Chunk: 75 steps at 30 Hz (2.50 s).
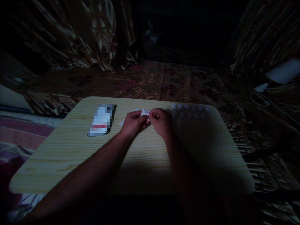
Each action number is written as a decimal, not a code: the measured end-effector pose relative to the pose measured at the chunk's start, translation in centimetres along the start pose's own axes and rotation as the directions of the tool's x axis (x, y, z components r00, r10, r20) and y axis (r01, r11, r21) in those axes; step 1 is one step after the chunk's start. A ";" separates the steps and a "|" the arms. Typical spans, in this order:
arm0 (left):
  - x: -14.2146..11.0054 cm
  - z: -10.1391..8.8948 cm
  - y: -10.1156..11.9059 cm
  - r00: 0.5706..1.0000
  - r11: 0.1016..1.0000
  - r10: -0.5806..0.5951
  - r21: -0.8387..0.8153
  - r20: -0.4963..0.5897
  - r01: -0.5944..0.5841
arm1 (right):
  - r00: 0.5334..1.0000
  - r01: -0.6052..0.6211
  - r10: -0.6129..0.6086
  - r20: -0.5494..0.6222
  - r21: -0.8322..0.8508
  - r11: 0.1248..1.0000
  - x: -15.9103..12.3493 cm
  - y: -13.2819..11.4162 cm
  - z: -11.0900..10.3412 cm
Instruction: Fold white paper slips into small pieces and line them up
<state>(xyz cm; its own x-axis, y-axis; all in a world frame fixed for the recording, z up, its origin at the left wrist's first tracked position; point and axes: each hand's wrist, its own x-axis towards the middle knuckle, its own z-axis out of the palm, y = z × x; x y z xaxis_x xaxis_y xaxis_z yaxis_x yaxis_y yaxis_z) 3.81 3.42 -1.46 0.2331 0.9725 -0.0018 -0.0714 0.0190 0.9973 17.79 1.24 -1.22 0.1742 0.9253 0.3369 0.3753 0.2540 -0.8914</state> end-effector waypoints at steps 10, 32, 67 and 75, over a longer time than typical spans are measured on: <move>0.4 -0.3 -0.1 0.999 0.973 -0.045 -0.226 0.021 0.049 | 0.988 0.153 -0.151 0.043 -0.050 0.987 0.0 -0.2 -0.3; 0.4 -0.5 0.2 0.996 0.955 -0.053 -0.287 0.077 0.073 | 0.994 -0.024 -0.001 0.108 0.233 0.972 0.0 -0.5 -0.5; 0.3 0.0 -0.2 0.998 0.990 -0.033 -0.133 0.047 0.039 | 0.962 -0.239 0.233 0.144 0.020 0.971 0.4 -0.9 -1.1; 0.2 0.0 0.1 0.997 0.989 -0.047 -0.135 0.056 0.055 | 0.965 -0.227 0.221 0.138 0.029 0.973 0.4 -0.5 -1.0</move>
<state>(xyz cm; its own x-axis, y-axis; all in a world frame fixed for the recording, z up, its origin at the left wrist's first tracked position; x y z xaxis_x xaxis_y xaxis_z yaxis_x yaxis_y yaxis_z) 3.88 3.66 -1.41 0.2901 0.9559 -0.0449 -0.1885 0.1031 0.9766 18.54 1.20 -0.31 0.1256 0.9883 0.0864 0.2992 0.0453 -0.9531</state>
